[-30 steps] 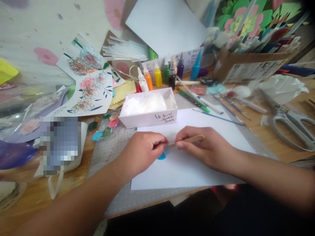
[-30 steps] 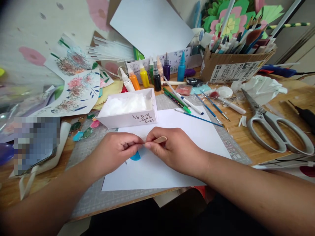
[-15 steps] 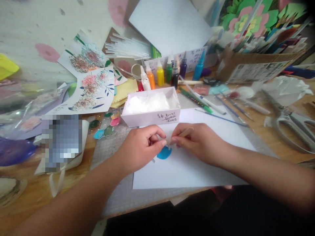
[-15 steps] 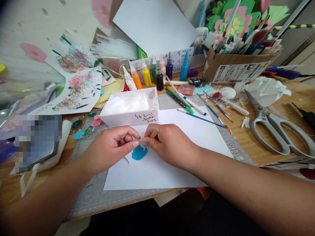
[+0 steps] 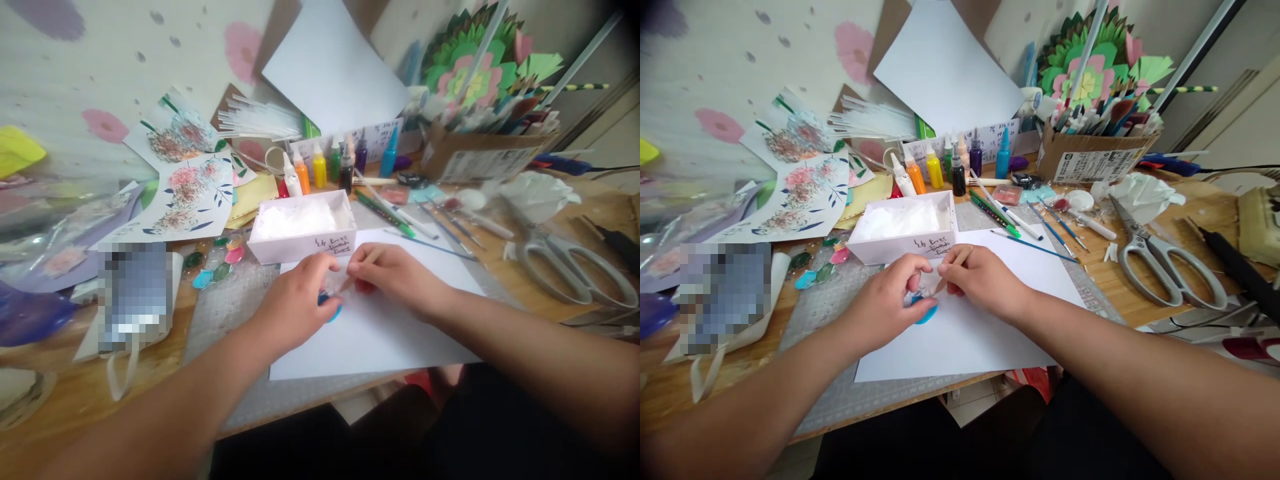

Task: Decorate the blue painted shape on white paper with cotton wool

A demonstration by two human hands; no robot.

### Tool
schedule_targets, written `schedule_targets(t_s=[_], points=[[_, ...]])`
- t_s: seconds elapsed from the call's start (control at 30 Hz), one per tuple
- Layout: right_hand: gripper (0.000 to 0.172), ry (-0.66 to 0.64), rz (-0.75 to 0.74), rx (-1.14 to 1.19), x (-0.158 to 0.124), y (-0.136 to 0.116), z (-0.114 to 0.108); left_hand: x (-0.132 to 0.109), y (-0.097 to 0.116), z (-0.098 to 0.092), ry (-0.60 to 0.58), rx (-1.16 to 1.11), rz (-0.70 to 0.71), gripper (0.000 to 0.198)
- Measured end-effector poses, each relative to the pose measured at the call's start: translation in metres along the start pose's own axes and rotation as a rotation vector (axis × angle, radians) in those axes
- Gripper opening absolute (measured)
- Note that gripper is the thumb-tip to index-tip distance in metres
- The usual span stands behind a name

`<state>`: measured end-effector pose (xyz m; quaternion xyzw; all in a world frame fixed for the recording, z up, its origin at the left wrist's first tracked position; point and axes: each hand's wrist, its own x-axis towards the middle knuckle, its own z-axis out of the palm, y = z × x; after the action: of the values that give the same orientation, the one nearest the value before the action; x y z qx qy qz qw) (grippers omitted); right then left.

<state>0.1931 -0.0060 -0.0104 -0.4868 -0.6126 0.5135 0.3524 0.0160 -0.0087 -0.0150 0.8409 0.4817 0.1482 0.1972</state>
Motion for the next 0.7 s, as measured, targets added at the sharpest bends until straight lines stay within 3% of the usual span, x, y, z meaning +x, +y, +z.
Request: schedule_targets(t_s=[0.13, 0.23, 0.37, 0.43, 0.53, 0.7], points=[[0.017, 0.108, -0.026, 0.291, -0.004, -0.001, -0.018, 0.001, -0.003, -0.005, 0.007, 0.011, -0.03, 0.025], [0.018, 0.207, -0.146, 0.236, -0.005, -0.01, -0.037, 0.0, 0.0, -0.008, 0.013, 0.043, 0.027, 0.021], [0.023, 0.195, -0.289, -0.044, 0.001, -0.029, -0.052, -0.001, 0.007, -0.007, 0.048, 0.108, 0.075, 0.038], [0.025, 0.187, -0.288, -0.329, 0.01, -0.036, -0.052, -0.001, 0.009, -0.005, 0.064, 0.147, 0.076, 0.043], [0.025, 0.195, -0.219, -0.729, 0.034, -0.043, -0.046, -0.001, 0.008, -0.003, 0.08, 0.17, 0.074, 0.034], [0.026, 0.231, -0.123, -0.953, 0.076, -0.047, -0.037, -0.002, 0.001, -0.004, 0.101, 0.165, 0.08, 0.017]])
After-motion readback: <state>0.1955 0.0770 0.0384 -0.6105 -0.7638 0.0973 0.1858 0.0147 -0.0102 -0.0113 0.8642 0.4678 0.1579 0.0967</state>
